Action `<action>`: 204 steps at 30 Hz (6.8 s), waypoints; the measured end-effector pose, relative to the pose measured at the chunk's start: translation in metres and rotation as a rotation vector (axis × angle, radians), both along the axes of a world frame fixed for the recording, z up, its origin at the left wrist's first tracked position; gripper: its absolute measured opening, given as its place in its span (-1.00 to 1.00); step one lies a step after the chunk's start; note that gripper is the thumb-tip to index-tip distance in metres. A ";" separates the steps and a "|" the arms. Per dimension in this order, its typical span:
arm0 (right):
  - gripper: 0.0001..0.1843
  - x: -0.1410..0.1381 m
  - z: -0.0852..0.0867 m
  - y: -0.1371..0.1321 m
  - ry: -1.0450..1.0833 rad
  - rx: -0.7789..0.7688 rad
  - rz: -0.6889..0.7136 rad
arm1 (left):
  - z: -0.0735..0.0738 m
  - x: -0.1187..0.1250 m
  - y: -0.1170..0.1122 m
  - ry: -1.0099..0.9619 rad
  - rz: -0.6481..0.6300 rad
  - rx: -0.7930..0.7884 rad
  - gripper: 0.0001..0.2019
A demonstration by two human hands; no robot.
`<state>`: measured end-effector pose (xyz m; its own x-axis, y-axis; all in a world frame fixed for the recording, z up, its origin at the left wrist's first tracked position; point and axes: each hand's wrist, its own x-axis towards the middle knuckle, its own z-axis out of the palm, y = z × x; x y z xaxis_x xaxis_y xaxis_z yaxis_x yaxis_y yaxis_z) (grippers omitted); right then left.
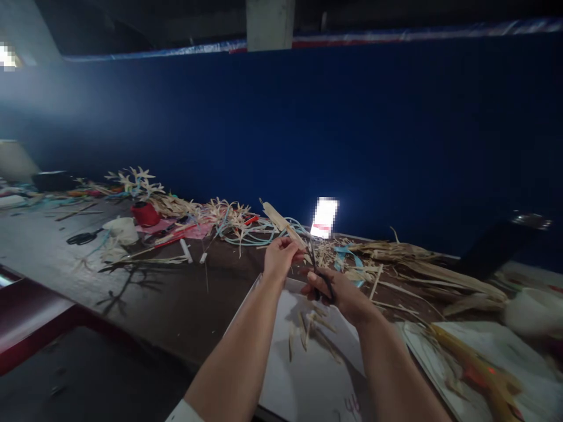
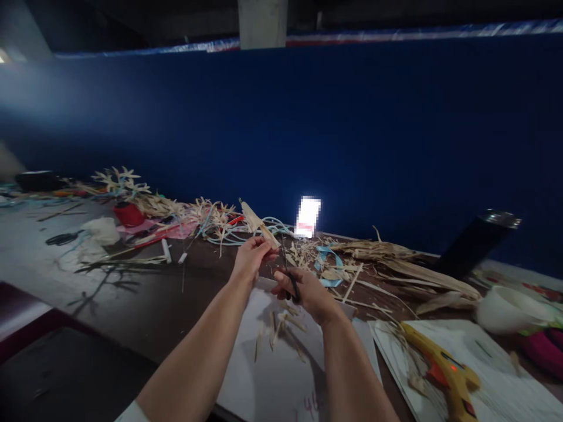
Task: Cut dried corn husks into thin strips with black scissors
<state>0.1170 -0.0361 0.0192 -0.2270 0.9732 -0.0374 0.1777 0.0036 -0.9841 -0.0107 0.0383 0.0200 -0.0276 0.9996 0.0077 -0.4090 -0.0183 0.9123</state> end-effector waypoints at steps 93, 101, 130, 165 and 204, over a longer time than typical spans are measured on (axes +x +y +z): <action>-0.52 0.012 -0.005 0.006 -0.165 0.050 -0.102 | -0.004 0.001 -0.005 0.331 -0.113 0.215 -0.83; -0.58 0.010 -0.004 0.006 -0.148 0.069 -0.113 | -0.004 0.003 -0.006 0.306 -0.105 0.189 -0.82; -0.62 0.006 -0.001 0.004 -0.137 0.026 -0.094 | -0.002 0.003 -0.003 0.247 -0.034 0.122 -0.86; -0.60 0.002 -0.006 0.008 -0.174 0.049 -0.111 | -0.010 0.013 0.000 -0.052 -0.005 0.049 -0.77; -0.59 -0.012 -0.001 0.006 -0.138 0.030 -0.205 | -0.012 0.021 -0.009 -0.124 0.039 -0.077 -0.76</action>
